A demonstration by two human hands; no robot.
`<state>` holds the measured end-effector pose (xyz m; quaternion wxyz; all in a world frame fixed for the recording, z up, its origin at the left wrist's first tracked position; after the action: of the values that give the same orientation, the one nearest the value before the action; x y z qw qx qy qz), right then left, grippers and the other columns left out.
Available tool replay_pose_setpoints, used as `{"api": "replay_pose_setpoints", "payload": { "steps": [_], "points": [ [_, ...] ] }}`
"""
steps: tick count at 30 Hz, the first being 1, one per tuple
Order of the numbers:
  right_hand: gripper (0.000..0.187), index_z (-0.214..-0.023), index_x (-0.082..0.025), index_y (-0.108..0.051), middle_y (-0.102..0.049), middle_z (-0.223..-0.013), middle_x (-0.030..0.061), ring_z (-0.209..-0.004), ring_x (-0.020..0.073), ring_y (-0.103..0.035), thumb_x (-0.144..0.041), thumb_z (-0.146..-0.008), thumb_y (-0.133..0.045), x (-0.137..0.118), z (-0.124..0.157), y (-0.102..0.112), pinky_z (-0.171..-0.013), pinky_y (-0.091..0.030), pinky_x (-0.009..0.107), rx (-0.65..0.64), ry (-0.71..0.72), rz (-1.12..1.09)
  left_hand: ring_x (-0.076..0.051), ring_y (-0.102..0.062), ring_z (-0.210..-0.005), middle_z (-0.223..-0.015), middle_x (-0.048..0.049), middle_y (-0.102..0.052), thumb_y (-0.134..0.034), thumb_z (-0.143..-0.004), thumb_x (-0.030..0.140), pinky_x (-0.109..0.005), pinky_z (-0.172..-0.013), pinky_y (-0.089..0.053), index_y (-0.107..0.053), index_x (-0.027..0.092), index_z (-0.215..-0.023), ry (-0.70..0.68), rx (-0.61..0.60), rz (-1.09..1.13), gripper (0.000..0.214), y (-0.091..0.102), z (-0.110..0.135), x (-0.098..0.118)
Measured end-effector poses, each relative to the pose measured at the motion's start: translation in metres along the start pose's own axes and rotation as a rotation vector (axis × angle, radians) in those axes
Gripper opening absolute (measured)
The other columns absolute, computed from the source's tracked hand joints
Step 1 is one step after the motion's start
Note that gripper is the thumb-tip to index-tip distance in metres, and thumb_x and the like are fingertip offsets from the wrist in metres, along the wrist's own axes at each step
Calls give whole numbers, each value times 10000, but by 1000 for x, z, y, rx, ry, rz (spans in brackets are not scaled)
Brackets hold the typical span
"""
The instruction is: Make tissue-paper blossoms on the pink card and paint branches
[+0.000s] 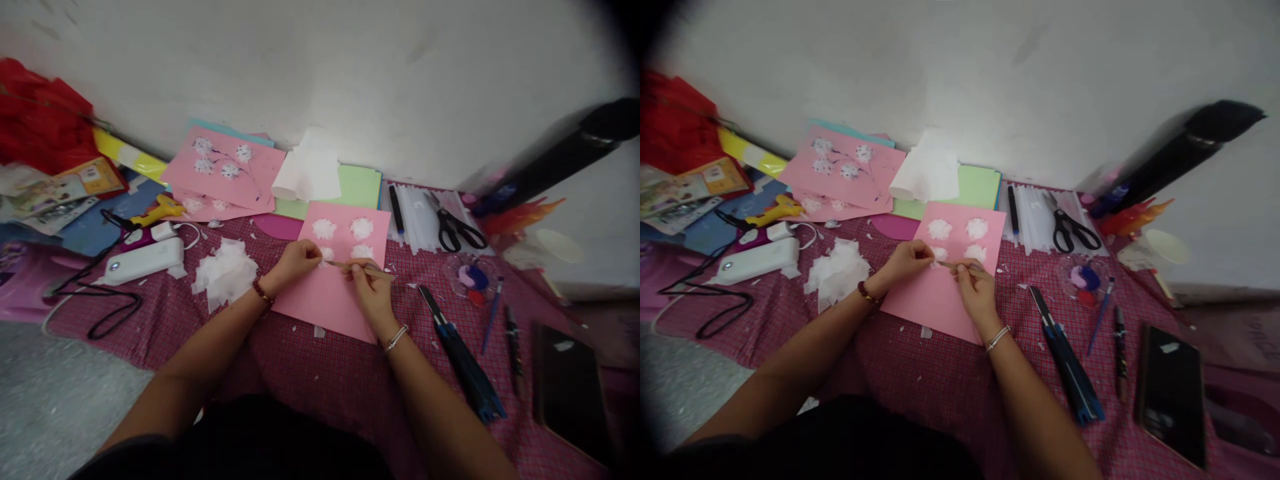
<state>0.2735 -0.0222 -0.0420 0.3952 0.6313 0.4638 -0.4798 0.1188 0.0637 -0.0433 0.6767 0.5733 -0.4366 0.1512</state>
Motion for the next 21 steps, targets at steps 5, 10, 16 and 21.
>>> {"api": "replay_pose_setpoints", "payload": {
  "steps": [5, 10, 16, 21],
  "points": [
    [183, -795, -217, -645, -626, -788, 22, -708, 154, -610, -318, -883, -519, 0, 0, -4, -652, -510, 293, -41, 7, 40, -92, -505, -584, -627, 11, -591, -589, -690, 101, -217, -571, -373, -629, 138, -654, 4, 10, -1, 65, 0, 0, 0],
    [198, -807, -220, -652, -625, -792, 19, -739, 159, -607, -292, -897, -490, -3, -2, -10, -702, -497, 304, -73, 59, 128, -92, -504, -583, -628, 14, -587, -594, -690, 107, -217, -567, -371, -618, 140, -653, -10, 7, 27, 55, 0, 0, 2],
    [197, -888, -228, -651, -632, -806, 12, -785, 164, -607, -270, -913, -461, -7, -1, -14, -761, -477, 321, -118, 93, 214, -82, -469, -573, -652, 36, -521, -602, -775, 242, -200, -538, -362, -592, 143, -976, -20, 295, 293, 224, 29, 3, -4],
    [202, -943, -231, -651, -653, -883, 26, -829, 170, -617, -276, -918, -456, -9, 2, -17, -779, -483, 323, -155, 113, 283, -95, -503, -645, -736, 10, -557, -560, -812, 234, -215, -601, -396, -577, 148, -985, 28, 419, 372, 194, 37, 8, -23]
  ]
}}
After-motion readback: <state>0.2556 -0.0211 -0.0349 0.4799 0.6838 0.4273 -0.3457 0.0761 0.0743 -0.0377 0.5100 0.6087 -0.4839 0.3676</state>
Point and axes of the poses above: each hand's wrist, its own z-axis away from the middle knuckle, its own y-axis out of the back of the hand, x = y × z, the point moved 10 cm from there along -z, towards the middle knuckle
